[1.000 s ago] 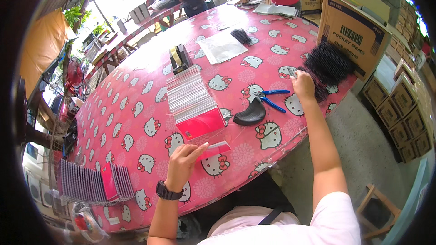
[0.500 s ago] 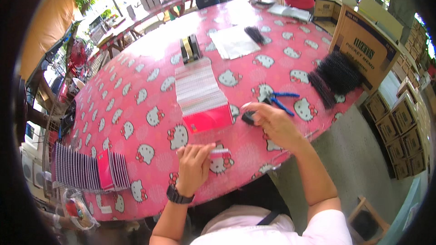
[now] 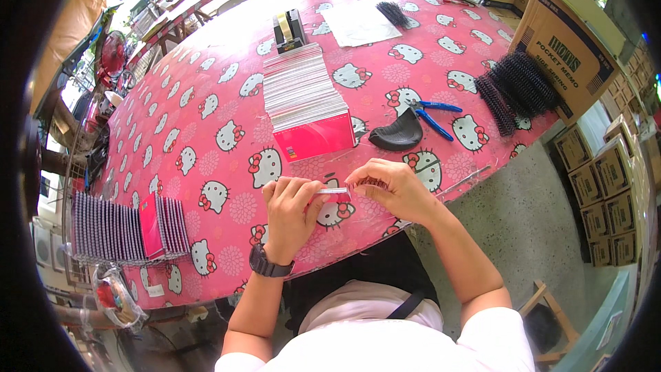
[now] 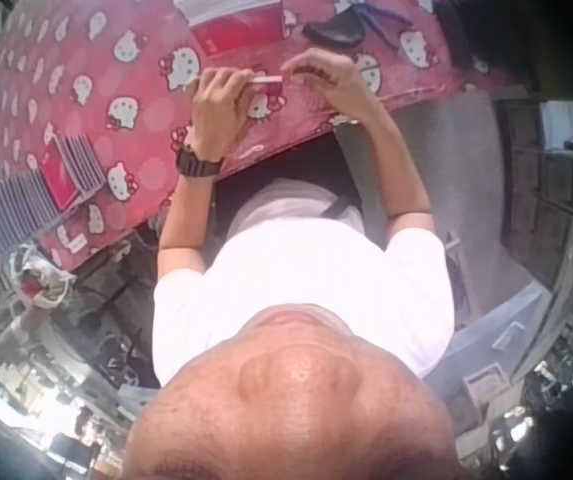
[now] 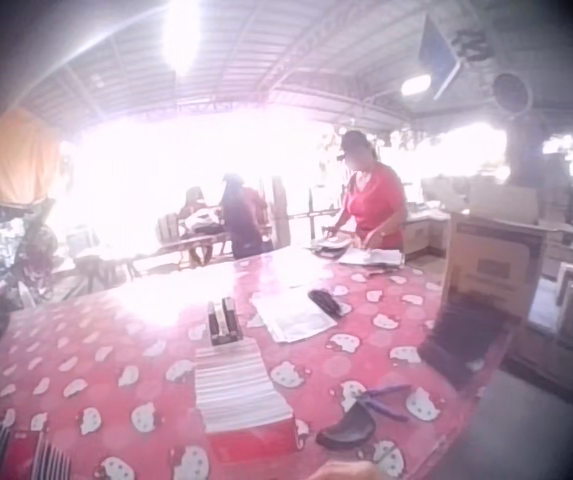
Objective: The person assembles small spiral-bound notebooks by inserting metal spiral coils into pre-punched holes on the covers and pages. They use pliers to close the coil ends and place finished notebooks into a stack. The work occurs at a table with a pink Hello Kitty tablecloth in a semi-outdoor workspace.
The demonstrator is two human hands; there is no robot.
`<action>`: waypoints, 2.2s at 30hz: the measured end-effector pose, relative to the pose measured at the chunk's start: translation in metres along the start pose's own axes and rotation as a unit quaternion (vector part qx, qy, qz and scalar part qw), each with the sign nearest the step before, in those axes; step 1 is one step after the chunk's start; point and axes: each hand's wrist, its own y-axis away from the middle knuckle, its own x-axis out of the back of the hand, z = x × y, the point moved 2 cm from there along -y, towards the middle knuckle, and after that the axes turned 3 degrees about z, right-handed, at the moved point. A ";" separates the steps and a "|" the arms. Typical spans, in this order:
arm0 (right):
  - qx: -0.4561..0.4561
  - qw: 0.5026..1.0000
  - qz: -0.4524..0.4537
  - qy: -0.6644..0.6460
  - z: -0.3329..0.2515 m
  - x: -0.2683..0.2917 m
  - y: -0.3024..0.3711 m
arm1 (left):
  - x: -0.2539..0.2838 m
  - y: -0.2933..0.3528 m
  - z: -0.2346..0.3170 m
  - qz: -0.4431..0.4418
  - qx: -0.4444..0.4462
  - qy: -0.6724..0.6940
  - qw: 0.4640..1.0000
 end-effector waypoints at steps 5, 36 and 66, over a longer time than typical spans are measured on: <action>0.040 0.999 -0.024 0.025 0.002 -0.003 -0.002 | 0.002 0.001 0.001 -0.008 -0.003 0.001 1.000; -0.008 0.979 0.077 0.188 0.012 0.022 -0.020 | -0.002 -0.001 0.014 -0.053 -0.044 0.065 0.996; -0.022 0.957 -0.160 -0.241 0.028 -0.010 0.010 | 0.020 0.013 0.006 -0.015 -0.052 0.104 0.993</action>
